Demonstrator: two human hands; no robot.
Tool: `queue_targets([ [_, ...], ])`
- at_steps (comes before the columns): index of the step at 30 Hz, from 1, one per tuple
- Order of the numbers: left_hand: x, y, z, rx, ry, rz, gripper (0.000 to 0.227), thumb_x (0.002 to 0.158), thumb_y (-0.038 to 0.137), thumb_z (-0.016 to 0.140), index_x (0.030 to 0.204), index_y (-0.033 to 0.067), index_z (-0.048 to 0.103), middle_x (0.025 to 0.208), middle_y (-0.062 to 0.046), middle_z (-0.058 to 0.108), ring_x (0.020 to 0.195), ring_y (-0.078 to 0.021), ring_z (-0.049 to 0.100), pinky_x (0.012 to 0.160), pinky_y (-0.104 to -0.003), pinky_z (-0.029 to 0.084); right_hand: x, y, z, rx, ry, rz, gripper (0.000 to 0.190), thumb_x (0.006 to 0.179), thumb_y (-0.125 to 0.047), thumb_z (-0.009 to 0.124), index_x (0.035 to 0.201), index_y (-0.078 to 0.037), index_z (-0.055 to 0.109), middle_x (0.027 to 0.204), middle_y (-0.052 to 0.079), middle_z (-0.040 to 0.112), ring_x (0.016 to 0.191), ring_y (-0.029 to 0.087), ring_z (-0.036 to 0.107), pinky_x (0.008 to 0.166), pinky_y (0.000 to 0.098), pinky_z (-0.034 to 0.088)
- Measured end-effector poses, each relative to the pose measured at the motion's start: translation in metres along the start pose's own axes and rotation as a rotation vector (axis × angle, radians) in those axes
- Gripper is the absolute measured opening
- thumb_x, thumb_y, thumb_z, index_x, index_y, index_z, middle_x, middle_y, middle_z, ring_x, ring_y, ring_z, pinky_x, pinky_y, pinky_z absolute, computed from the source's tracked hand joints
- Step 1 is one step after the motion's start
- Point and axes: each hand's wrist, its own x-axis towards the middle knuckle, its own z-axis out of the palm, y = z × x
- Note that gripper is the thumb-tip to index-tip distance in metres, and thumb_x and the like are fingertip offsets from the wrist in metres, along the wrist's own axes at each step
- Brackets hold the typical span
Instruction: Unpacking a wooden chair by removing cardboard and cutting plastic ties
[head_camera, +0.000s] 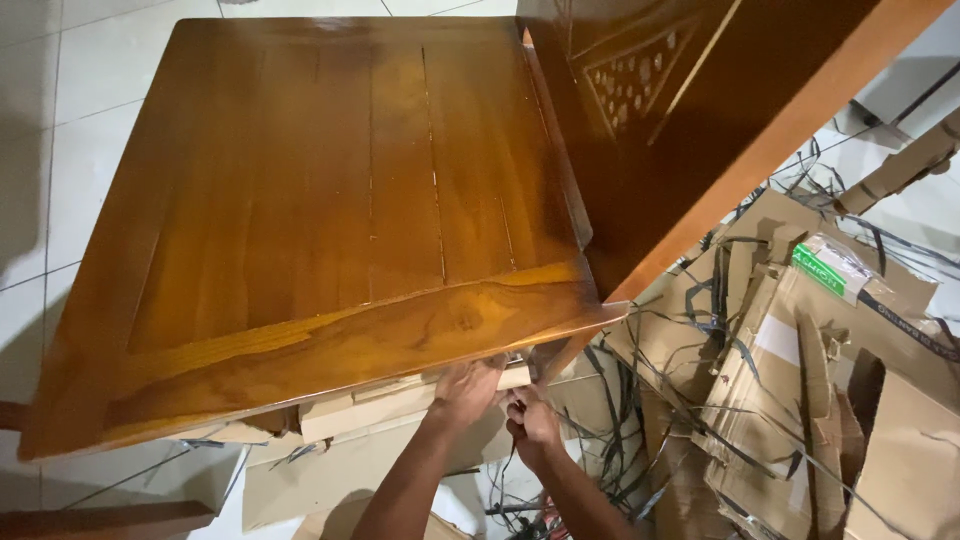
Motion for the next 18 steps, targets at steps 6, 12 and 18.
queue_targets([
  [6,-0.008,-0.025,-0.017,-1.344,-0.259,-0.067,0.04,0.096,0.015,0.059,0.131,-0.0021,0.049,0.088,-0.013,0.07,0.073,-0.027,0.065,0.066,-0.045,0.055,0.007,0.012,-0.008,0.365,-0.262,0.038,0.009,0.092,-0.019,0.063,0.098,-0.015,0.059,0.078,-0.002,0.055,0.056,0.008,0.038,0.049,0.0252,0.027],
  [12,-0.011,-0.023,-0.011,-1.261,-0.08,-0.069,0.05,0.091,0.008,0.055,0.139,-0.002,0.042,0.1,-0.019,0.07,0.072,-0.0281,0.069,0.063,-0.039,0.062,-0.003,0.001,0.012,0.304,-0.241,0.044,0.014,0.097,-0.024,0.068,0.103,-0.02,0.055,0.075,-0.007,0.051,0.053,0.002,0.035,0.044,0.0194,0.019],
  [18,-0.024,-0.017,-0.009,-1.049,0.295,-0.209,0.084,0.072,0.02,0.074,0.147,0.0018,0.043,0.106,-0.023,0.068,0.09,-0.0363,0.067,0.079,-0.044,0.053,-0.013,-0.002,0.013,0.278,-0.237,0.011,0.013,0.098,-0.023,0.069,0.097,-0.018,0.057,0.075,-0.007,0.047,0.056,0.003,0.035,0.048,0.0203,0.02],
])
